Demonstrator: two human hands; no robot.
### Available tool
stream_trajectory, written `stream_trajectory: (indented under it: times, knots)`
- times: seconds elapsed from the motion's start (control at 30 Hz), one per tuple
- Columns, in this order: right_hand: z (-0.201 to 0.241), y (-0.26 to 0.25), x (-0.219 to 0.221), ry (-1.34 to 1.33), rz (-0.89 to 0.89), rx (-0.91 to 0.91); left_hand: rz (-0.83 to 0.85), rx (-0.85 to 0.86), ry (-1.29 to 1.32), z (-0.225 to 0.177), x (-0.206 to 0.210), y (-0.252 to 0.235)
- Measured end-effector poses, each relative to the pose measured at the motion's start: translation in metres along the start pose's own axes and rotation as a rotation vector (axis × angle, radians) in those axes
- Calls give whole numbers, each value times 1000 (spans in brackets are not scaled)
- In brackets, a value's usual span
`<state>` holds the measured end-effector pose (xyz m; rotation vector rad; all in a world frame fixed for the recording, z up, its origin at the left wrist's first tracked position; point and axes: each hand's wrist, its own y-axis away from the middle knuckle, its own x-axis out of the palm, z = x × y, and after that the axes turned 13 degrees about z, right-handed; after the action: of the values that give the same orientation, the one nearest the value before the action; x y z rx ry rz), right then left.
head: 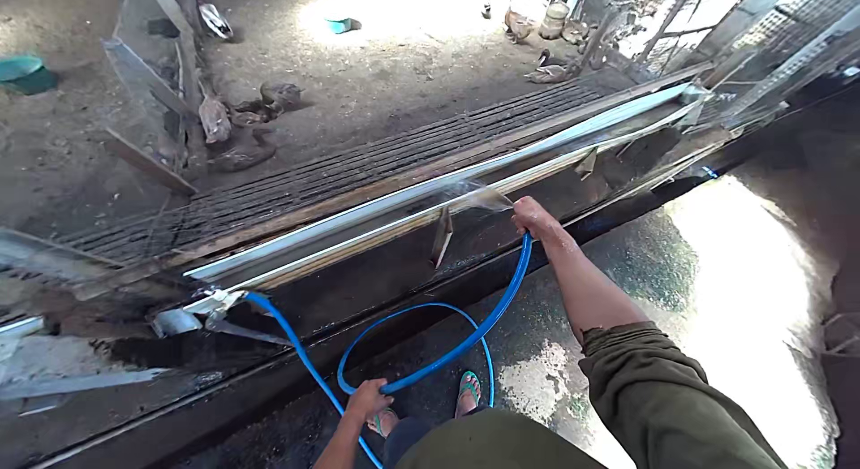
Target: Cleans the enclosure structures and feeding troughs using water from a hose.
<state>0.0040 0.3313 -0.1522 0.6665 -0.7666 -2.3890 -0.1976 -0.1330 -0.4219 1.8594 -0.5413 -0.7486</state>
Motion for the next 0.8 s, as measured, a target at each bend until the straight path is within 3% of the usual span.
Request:
stream_trajectory:
  times: [0.07, 0.13, 0.43, 0.6, 0.8]
  knots:
    - [-7, -12, -54, -40, -41, 1, -50, -72, -13, -6, 5, -2]
    - [-13, -17, -81, -46, -22, -21, -148, -101, 11, -18, 14, 0]
    - [-8, -6, -66, 77, 411, -47, -916, 131, 190, -77, 52, 24]
    - [-19, -10, -114, -62, 265, -29, -1107, 127, 286, -102, 45, 29]
    - [-52, -25, -200, -239, 48, 8, -1055, 152, 324, -166, 26, 16]
